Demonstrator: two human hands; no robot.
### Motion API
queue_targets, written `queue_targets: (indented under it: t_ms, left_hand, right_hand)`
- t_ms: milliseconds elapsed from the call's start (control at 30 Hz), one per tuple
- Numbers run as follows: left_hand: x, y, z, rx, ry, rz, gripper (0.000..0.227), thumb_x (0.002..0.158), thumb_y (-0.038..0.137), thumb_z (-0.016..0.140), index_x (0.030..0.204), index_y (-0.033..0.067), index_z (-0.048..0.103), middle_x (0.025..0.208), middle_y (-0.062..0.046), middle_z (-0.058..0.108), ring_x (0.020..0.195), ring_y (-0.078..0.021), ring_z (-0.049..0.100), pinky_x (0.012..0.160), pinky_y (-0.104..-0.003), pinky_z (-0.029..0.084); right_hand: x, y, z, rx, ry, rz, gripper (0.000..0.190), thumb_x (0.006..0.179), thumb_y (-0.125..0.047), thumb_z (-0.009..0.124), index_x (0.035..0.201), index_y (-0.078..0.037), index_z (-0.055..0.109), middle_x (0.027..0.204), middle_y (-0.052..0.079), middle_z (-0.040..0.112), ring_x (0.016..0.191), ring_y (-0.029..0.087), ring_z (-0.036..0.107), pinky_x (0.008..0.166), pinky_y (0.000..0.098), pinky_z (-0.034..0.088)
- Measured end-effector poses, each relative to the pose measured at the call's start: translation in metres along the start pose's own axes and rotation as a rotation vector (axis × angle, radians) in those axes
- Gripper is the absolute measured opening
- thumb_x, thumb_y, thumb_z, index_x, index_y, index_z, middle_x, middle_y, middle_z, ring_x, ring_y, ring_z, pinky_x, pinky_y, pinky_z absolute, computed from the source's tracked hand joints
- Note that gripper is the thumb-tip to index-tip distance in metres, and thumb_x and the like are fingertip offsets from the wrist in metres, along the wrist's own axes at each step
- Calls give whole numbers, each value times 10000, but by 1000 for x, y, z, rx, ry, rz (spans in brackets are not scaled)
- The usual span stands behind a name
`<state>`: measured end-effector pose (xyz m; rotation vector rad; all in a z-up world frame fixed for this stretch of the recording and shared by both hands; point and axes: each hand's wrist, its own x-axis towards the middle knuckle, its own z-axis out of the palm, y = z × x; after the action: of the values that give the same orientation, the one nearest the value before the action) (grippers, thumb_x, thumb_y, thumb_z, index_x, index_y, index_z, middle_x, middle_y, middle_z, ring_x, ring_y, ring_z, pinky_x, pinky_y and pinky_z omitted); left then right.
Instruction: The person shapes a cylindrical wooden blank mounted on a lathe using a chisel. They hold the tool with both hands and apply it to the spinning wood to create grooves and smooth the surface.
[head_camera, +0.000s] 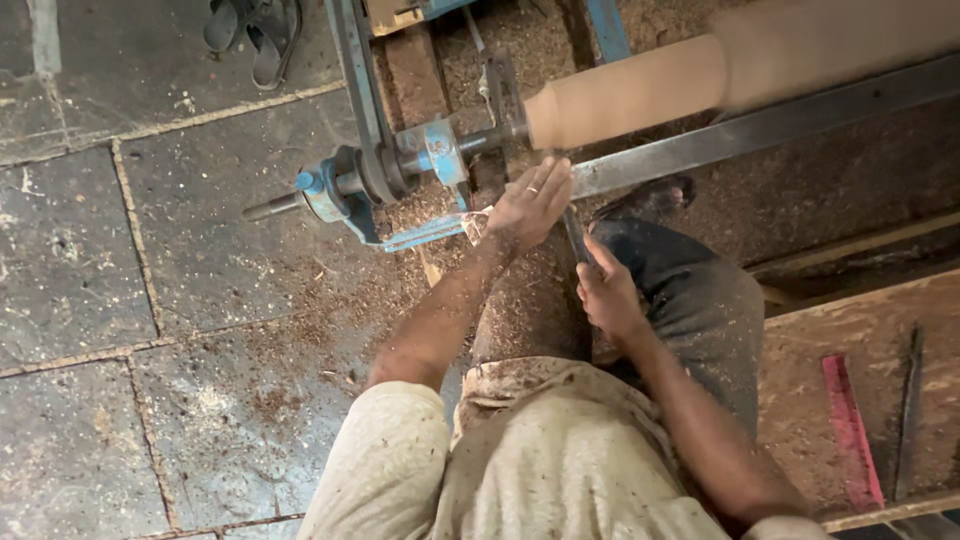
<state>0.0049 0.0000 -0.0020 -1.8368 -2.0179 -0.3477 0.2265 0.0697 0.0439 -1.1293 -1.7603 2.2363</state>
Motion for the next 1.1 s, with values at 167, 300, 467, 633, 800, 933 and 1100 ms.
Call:
queue_targets:
  t_ms: [167, 300, 467, 633, 800, 933, 1100]
  left_hand:
    - [1, -1, 2, -11, 28, -27, 425, 1012, 204, 556, 1391, 17, 603, 1526, -246, 499, 1419, -393, 499, 1185, -464, 443]
    - [1, 1, 1, 4, 55, -47, 426, 1005, 206, 566, 1369, -11, 611, 1499, -245, 518, 1397, -407, 519, 1164, -468, 460]
    - [2, 2, 4, -15, -37, -77, 449, 980, 217, 590, 1363, -16, 602, 1508, -257, 492, 1391, -416, 492, 1131, -494, 476]
    - [-1, 16, -12, 111, -238, -141, 605, 1016, 320, 518, 1560, 88, 393, 1665, -147, 300, 1530, -343, 291, 1241, -475, 285]
    - [-15, 46, -85, -118, -482, -321, 671, 1071, 484, 430, 1590, 103, 243, 1681, -190, 213, 1553, -351, 202, 1252, -522, 115]
    - [-4, 55, -149, -229, -503, -119, 779, 913, 568, 493, 1501, 74, 363, 1567, -191, 364, 1436, -370, 344, 1155, -551, 273]
    - [33, 45, -178, -521, -900, -342, 368, 994, 379, 516, 1238, 151, 670, 1120, -98, 712, 1038, -251, 694, 860, -443, 613]
  right_hand:
    - [5, -19, -9, -3, -65, 23, 600, 1029, -185, 585, 1599, -105, 417, 656, -41, 477, 539, 53, 435, 464, 242, 367]
    - [4, -45, -13, -106, -76, 100, 586, 1010, -198, 559, 1576, -131, 423, 613, -23, 480, 482, 68, 414, 418, 260, 343]
    - [7, -65, -25, -220, -79, 234, 611, 944, -218, 552, 1544, -177, 448, 590, -12, 495, 437, 107, 387, 391, 286, 312]
    - [0, -37, -50, -464, -46, -283, 526, 1051, -272, 554, 1527, -53, 513, 790, 8, 614, 613, 105, 524, 592, 273, 469]
    - [-31, 2, -28, -351, 306, -388, 578, 1061, -326, 558, 1532, -11, 443, 912, 69, 659, 679, 140, 570, 633, 330, 504]
    - [-23, -43, -18, -702, -95, -505, 499, 1049, -302, 585, 1474, -44, 537, 1086, 144, 712, 795, 279, 680, 680, 396, 540]
    - [-51, -119, -13, -1344, -94, -651, 386, 1061, -281, 592, 1433, -180, 605, 1075, 100, 774, 795, 242, 712, 700, 412, 549]
